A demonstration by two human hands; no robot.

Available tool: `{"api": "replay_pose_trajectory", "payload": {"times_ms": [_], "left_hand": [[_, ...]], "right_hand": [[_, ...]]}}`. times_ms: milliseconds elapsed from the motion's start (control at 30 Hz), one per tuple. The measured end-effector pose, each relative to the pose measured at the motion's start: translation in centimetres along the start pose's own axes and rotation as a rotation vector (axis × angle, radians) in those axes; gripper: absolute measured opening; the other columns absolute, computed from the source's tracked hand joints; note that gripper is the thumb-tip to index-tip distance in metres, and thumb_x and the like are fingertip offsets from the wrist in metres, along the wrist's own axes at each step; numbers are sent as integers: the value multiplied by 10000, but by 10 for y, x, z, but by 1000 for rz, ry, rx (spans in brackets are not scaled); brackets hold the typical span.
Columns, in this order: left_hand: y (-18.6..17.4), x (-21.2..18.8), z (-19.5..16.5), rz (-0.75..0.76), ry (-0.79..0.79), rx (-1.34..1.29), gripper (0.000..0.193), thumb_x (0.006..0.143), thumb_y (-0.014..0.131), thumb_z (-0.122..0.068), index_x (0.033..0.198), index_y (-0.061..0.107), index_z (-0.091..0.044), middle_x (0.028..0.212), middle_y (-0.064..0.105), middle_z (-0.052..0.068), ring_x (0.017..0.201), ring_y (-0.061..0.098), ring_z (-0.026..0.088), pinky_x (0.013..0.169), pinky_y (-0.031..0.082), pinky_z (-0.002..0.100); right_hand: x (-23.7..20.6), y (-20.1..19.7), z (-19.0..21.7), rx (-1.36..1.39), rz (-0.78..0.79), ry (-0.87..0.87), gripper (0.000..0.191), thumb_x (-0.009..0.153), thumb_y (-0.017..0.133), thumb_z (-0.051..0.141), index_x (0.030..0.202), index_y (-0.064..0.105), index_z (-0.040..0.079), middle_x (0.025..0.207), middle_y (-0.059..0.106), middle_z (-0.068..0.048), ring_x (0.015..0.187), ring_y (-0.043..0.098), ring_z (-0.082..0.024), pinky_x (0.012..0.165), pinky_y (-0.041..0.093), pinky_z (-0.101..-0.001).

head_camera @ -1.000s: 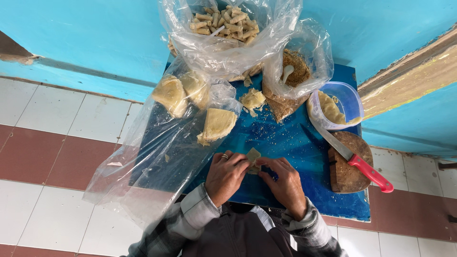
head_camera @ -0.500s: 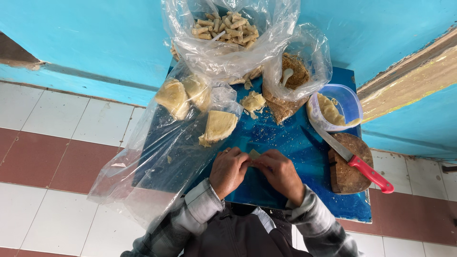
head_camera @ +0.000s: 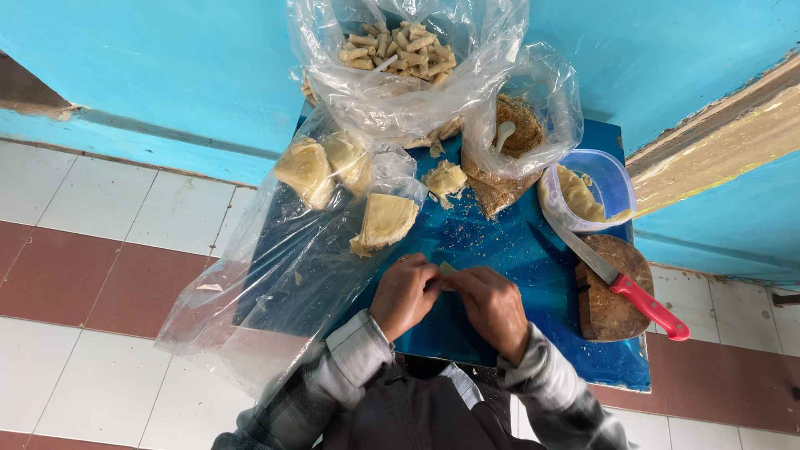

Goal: The person folds and shapes small square pieces of dough on a plastic-covered table, then uses a spoon to scoop brown filling from a bag and places it onto a dough piece, pressing and folding the dough around the filling. Finished filled dough pieces are set aside while the person continues with more dough squares.

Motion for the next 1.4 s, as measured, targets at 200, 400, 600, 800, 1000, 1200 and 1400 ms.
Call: {"api": "replay_pose_trajectory", "payload": {"times_ms": [200,400,600,800,1000,1200,1400], "left_hand": [[2,7,4,27,-81,-77,125,821,766,-101,857,659,-47,839,652,91,845,665,324,746,521,459],[-8,-6,-6,18,121,-15,177,811,763,-91,946,669,-25,916,612,125,890,619,352,764,505,458],[3,3,-1,35,66,126,19,912,701,-76,929,696,-83,903,606,98,885,630,306,785,510,424],[2,26,6,117,-150,56,78,853,735,-150,815,700,-92,844,648,94,809,659,334,734,515,463],[-12,15,-8,-7,38,23,18,862,729,-87,855,718,-101,836,645,112,849,650,340,733,503,467],[-5,9,-8,33,164,145,84,838,708,-7,906,675,-42,905,602,111,908,615,325,796,511,427],[1,24,3,85,130,177,85,792,688,18,817,667,-60,867,608,120,895,613,329,818,502,441]], "right_hand": [[-3,-2,13,-61,-55,-80,176,807,761,70,979,740,97,978,731,-55,891,714,-275,727,576,-383],[13,9,-23,187,33,51,156,805,817,139,948,773,92,899,654,-90,781,662,-252,662,530,-361],[14,19,-42,316,260,551,228,816,853,179,962,719,67,797,715,-97,710,628,-301,635,519,-381],[6,-2,2,-68,-58,-118,151,820,775,115,959,726,81,952,734,-57,858,704,-267,732,567,-375],[15,0,0,-8,-21,-55,131,832,785,144,950,754,99,868,684,-65,837,680,-291,696,545,-401],[23,5,-13,84,63,190,122,825,799,182,930,776,125,901,683,-59,782,681,-260,661,539,-388],[16,-4,8,-150,-76,-133,151,798,782,175,929,726,124,930,704,-27,841,662,-251,717,518,-392]]}}
Point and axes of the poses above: each hand's wrist, its own x-axis towards the middle knuckle, its own y-axis out of the palm, z = x × y, the point moved 3 cm from there along x, towards the middle knuckle
